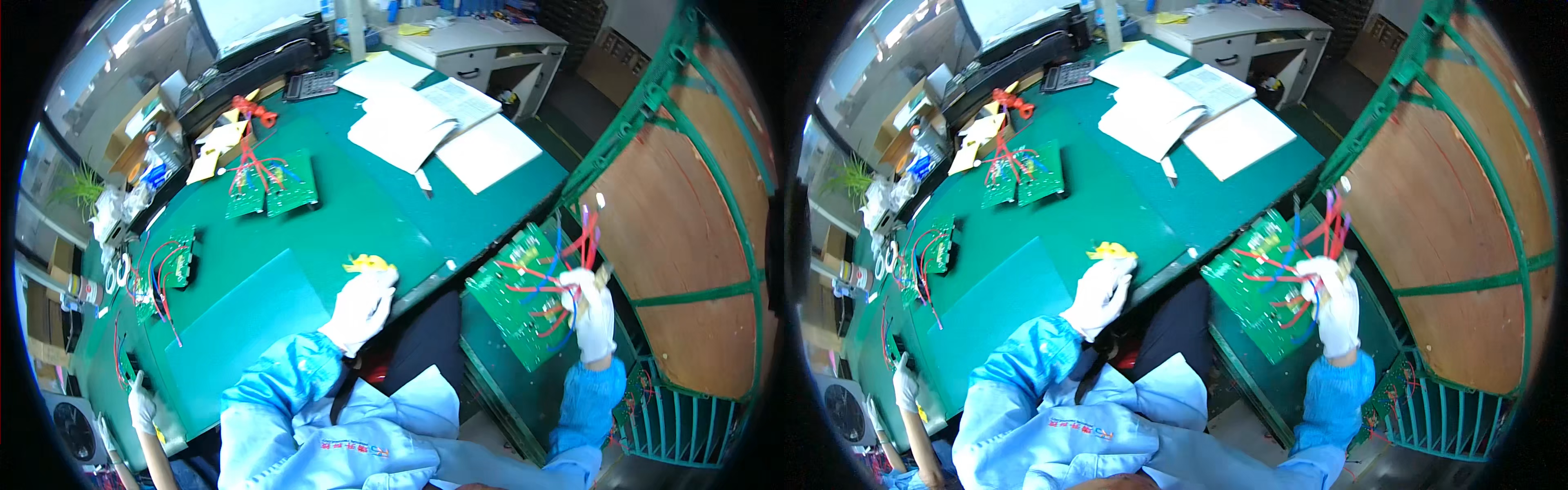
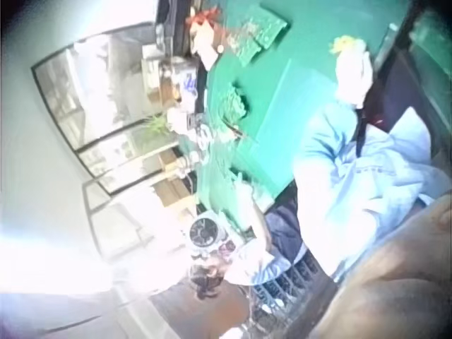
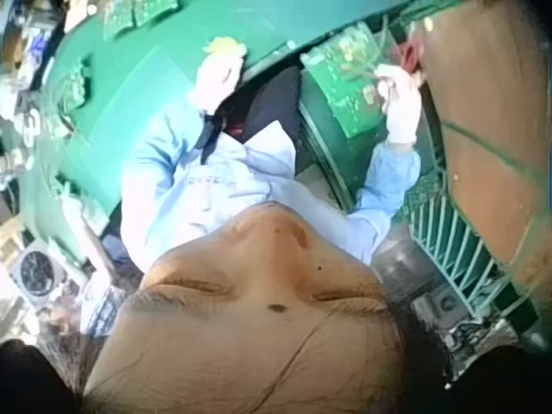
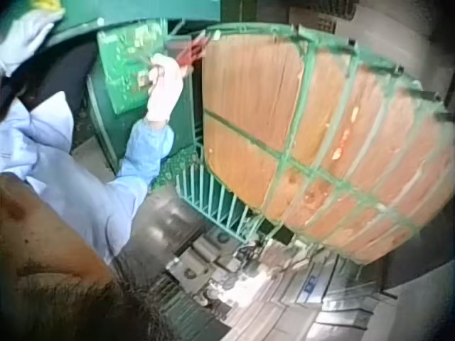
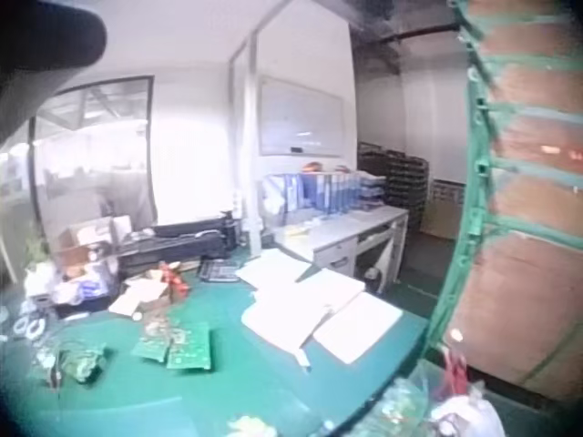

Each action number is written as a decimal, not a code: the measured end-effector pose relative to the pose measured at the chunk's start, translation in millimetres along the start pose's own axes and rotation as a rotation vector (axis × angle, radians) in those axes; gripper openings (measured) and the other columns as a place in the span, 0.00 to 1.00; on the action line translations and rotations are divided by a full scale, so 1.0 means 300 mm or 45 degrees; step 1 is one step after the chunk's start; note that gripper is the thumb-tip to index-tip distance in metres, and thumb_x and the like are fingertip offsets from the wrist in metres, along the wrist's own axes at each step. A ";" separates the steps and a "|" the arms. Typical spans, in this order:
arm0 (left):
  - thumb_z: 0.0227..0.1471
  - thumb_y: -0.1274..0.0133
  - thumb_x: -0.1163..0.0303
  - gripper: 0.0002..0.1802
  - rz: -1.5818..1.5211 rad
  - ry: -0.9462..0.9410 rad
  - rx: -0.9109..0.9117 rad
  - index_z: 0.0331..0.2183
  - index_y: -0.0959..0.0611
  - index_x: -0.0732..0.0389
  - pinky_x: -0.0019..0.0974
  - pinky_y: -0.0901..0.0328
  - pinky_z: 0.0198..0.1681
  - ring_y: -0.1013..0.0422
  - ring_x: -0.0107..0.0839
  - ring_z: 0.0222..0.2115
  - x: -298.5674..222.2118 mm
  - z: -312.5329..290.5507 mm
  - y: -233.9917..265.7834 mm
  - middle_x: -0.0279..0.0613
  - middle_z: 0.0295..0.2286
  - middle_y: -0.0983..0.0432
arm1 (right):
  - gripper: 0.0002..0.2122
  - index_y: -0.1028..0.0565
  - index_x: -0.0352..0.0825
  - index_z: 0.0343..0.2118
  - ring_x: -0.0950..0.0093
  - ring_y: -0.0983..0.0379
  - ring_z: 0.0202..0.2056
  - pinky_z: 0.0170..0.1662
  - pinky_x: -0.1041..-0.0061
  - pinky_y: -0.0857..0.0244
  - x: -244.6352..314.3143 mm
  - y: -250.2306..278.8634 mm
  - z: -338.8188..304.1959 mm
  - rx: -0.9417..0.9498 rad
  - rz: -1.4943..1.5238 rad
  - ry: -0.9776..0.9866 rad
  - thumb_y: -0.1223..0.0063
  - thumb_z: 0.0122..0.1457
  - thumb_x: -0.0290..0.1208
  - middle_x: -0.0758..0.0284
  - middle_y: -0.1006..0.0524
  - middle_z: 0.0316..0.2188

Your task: Assembling electronic components, capacitors, and heatsinks onto printed circuit boards at a factory workstation.

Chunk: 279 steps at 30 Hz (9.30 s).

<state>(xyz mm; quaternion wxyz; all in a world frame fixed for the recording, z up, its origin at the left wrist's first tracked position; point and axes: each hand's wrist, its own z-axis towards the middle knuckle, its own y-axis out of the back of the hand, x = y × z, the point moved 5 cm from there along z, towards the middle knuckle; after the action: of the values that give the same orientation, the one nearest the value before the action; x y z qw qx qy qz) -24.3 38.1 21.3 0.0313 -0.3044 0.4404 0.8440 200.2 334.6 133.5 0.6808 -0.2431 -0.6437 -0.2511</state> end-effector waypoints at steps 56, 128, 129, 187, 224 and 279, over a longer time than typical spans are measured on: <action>0.51 0.54 0.83 0.27 0.091 -0.838 0.566 0.55 0.24 0.67 0.58 0.39 0.60 0.34 0.64 0.56 -0.589 0.003 -0.233 0.62 0.52 0.28 | 0.20 0.30 0.46 0.61 0.75 0.25 0.29 0.31 0.74 0.30 -1.097 1.168 -1.919 -2.383 -0.224 -0.650 0.55 0.69 0.46 0.66 0.21 0.37; 0.52 0.37 0.63 0.12 1.385 0.855 -1.125 0.29 0.19 0.62 0.55 0.40 0.58 0.24 0.49 0.42 1.096 -0.665 1.343 0.49 0.29 0.22 | 0.18 0.23 0.31 0.51 0.90 0.47 0.18 0.20 0.83 0.55 0.289 -2.486 0.570 0.993 -0.244 0.326 0.58 0.71 0.38 0.66 0.16 0.41; 0.50 0.38 0.64 0.13 1.329 0.945 -1.120 0.30 0.20 0.64 0.58 0.42 0.60 0.26 0.52 0.44 1.132 -0.697 1.355 0.51 0.30 0.23 | 0.17 0.23 0.31 0.51 0.90 0.47 0.17 0.20 0.83 0.55 0.259 -2.547 0.565 0.983 -0.204 0.307 0.57 0.70 0.37 0.66 0.16 0.42; 0.59 0.46 0.60 0.37 0.536 -0.731 0.824 0.64 0.37 0.63 0.55 0.46 0.65 0.46 0.60 0.64 -0.167 0.328 -0.151 0.60 0.63 0.43 | 0.11 0.22 0.42 0.43 0.69 0.25 0.26 0.28 0.65 0.32 -1.218 1.555 -1.277 -2.239 0.359 -0.244 0.52 0.64 0.40 0.63 0.24 0.26; 0.53 0.44 0.63 0.35 0.444 -0.658 0.794 0.62 0.31 0.59 0.54 0.44 0.64 0.41 0.54 0.63 -0.122 0.336 -0.237 0.52 0.63 0.39 | 0.29 0.20 0.35 0.32 0.71 0.37 0.16 0.21 0.68 0.41 -1.085 1.843 -1.081 -1.680 -0.174 -1.137 0.43 0.53 0.64 0.64 0.29 0.15; 0.59 0.54 0.64 0.25 0.321 -0.315 -0.735 0.53 0.25 0.71 0.48 0.35 0.56 0.31 0.52 0.54 0.571 -0.599 0.697 0.57 0.52 0.28 | 0.13 0.26 0.31 0.48 0.77 0.30 0.32 0.33 0.76 0.32 0.333 -3.442 -0.582 2.024 0.314 -0.136 0.55 0.67 0.32 0.64 0.21 0.45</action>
<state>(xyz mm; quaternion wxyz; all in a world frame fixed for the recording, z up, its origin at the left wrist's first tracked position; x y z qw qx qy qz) -143.3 -263.3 3.5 -0.1078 -0.1392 0.2104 0.9616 -339.9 -562.9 232.0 0.6412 0.2330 -0.6300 0.3710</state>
